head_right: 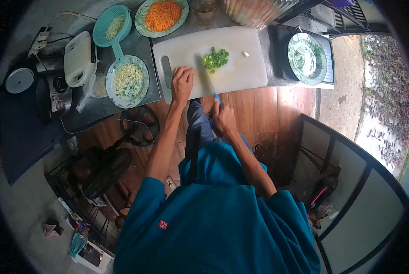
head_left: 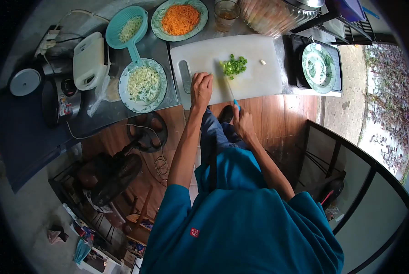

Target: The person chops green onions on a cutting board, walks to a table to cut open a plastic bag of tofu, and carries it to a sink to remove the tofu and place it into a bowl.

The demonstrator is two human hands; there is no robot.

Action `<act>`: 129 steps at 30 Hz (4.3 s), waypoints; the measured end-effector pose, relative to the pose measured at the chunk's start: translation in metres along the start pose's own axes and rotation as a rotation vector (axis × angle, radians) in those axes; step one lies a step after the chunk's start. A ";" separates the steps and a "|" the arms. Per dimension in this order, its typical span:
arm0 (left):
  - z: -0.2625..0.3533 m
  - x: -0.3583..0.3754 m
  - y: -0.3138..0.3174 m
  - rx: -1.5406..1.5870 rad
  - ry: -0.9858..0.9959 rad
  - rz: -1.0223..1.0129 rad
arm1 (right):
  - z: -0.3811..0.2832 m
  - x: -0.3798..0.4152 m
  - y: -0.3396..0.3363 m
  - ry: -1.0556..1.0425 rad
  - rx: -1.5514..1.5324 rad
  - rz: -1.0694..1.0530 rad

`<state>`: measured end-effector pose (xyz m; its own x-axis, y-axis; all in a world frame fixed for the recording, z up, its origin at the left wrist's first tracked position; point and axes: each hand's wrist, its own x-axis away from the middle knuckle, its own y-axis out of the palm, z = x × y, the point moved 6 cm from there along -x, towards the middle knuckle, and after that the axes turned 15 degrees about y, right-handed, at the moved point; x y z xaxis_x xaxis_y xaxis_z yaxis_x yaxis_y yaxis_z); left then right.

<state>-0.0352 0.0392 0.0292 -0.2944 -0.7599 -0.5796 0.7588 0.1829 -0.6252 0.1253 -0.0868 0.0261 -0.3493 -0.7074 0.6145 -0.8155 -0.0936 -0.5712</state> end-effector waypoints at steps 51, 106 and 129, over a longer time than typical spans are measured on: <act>0.000 -0.003 0.008 -0.014 -0.080 -0.056 | -0.023 0.001 0.016 -0.032 0.094 -0.003; -0.001 -0.012 0.004 0.017 -0.166 -0.120 | -0.006 -0.002 -0.004 -0.040 0.127 0.013; 0.009 -0.015 0.015 -0.337 -0.164 -0.166 | 0.005 -0.018 0.005 -0.025 0.102 -0.008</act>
<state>-0.0144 0.0474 0.0330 -0.2797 -0.8805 -0.3827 0.4680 0.2230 -0.8551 0.1298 -0.0780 0.0101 -0.3304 -0.7236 0.6060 -0.7663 -0.1693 -0.6198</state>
